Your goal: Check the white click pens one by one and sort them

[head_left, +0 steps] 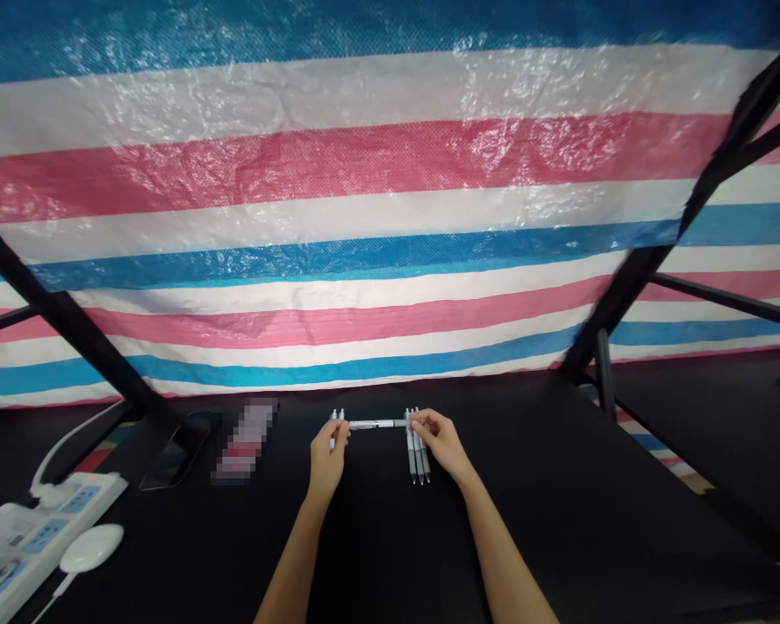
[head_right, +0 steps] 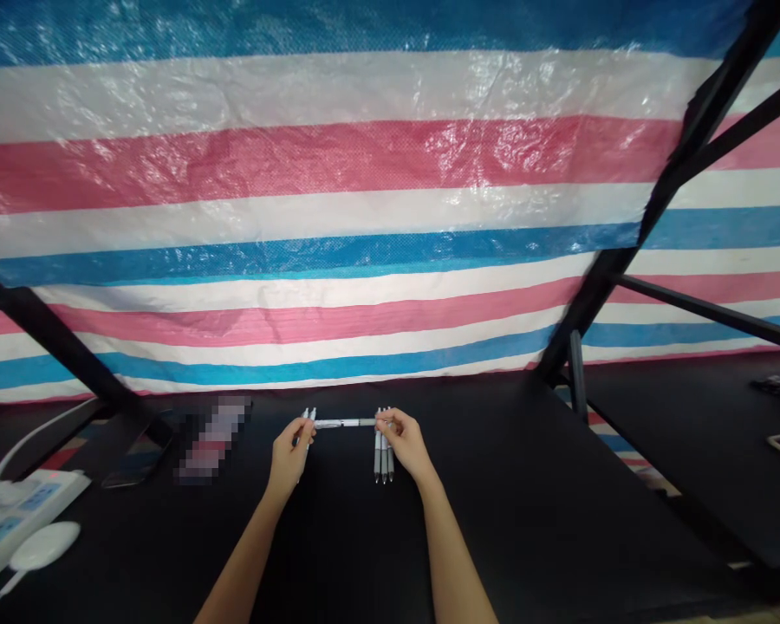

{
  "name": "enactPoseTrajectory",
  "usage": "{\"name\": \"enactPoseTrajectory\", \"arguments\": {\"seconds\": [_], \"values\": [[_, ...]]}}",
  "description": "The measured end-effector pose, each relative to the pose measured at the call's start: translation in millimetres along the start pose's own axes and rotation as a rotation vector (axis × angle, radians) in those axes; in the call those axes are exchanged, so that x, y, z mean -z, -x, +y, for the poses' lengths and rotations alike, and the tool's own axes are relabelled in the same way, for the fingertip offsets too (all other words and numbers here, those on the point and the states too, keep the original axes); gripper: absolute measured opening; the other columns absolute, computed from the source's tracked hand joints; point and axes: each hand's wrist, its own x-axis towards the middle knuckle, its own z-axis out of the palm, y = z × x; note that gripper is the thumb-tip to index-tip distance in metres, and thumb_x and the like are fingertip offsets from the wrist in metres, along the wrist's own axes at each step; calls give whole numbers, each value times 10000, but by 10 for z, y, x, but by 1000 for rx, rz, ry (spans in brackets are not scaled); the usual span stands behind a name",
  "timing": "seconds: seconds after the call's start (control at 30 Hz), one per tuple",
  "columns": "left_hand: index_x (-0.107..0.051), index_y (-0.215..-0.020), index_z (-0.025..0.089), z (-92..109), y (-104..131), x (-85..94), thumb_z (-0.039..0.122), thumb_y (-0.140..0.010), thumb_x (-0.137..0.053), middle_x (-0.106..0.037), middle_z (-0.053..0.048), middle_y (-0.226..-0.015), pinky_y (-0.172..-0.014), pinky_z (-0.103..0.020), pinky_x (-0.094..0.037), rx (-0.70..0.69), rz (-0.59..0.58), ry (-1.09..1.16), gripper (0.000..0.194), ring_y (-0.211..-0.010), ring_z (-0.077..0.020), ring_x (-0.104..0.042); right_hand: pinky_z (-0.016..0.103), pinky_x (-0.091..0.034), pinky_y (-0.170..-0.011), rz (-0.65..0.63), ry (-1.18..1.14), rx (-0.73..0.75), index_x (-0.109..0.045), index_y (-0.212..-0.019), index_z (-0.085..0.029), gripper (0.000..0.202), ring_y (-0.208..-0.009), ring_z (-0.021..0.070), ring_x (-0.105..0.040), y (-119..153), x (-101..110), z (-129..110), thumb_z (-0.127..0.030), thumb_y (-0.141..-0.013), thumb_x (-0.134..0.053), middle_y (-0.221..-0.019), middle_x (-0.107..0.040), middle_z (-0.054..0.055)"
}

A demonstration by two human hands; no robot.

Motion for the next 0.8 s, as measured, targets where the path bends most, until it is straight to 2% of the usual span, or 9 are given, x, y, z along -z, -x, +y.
{"name": "enactPoseTrajectory", "arguments": {"seconds": [0.17,0.23,0.3,0.37,0.47,0.57,0.67,0.8], "values": [[-600,-690,161,-4,8,-20,524,-786,-478,-592,-32,-633,-569,-252,-470,4,-29,18,395,-578,-145,-557,222,-305,-436,33,21,-21,-594,-686,-148,424,-440,90,-392,10,0,-34,-558,-780,-535,-544,-541,2],[-605,-692,159,-15,7,-18,528,-782,-486,-595,-33,-630,-571,-253,-471,5,-17,21,398,-575,-145,-558,220,-308,-424,43,-18,-39,-615,-754,-144,437,-425,83,-383,7,-10,-66,-573,-769,-534,-559,-550,2],[-609,-689,157,-31,4,-10,532,-775,-497,-594,-31,-618,-564,-252,-472,14,6,31,400,-567,-144,-556,221,-333,-428,40,-73,-43,-629,-901,-149,452,-439,84,-407,-1,-18,-81,-556,-706,-616,-622,-573,3],[-609,-681,156,-50,0,1,525,-775,-501,-587,-28,-605,-561,-249,-471,27,20,39,396,-564,-141,-554,223,-348,-440,22,-70,-32,-636,-945,-152,464,-455,90,-426,-12,-21,-73,-508,-651,-687,-607,-552,-11],[-606,-672,155,-71,-1,9,508,-786,-494,-581,-25,-602,-567,-244,-463,35,18,33,387,-566,-138,-552,227,-334,-441,18,8,-27,-651,-877,-143,410,-447,97,-422,-23,-20,-41,-493,-664,-673,-548,-515,-23],[-605,-672,157,-77,0,-2,500,-793,-488,-593,-29,-614,-554,-241,-451,19,-2,16,382,-561,-138,-551,233,-336,-460,15,90,-9,-617,-774,-159,365,-457,101,-428,-14,-21,-47,-519,-760,-564,-590,-546,-5],[-619,-687,159,-76,-4,-16,489,-799,-482,-611,-35,-632,-558,-246,-449,-11,-16,-7,374,-556,-139,-552,230,-314,-481,29,220,29,-511,-590,-181,437,-457,104,-400,1,-31,-95,-517,-856,-427,-500,-446,-32],[-628,-692,159,-73,-13,-12,479,-798,-482,-619,-39,-633,-563,-252,-455,-17,-22,-22,368,-558,-143,-558,236,-278,-481,44,226,33,-363,-499,-198,502,-460,103,-346,-9,-58,-128,-544,-862,-389,-471,-349,-43]]}}
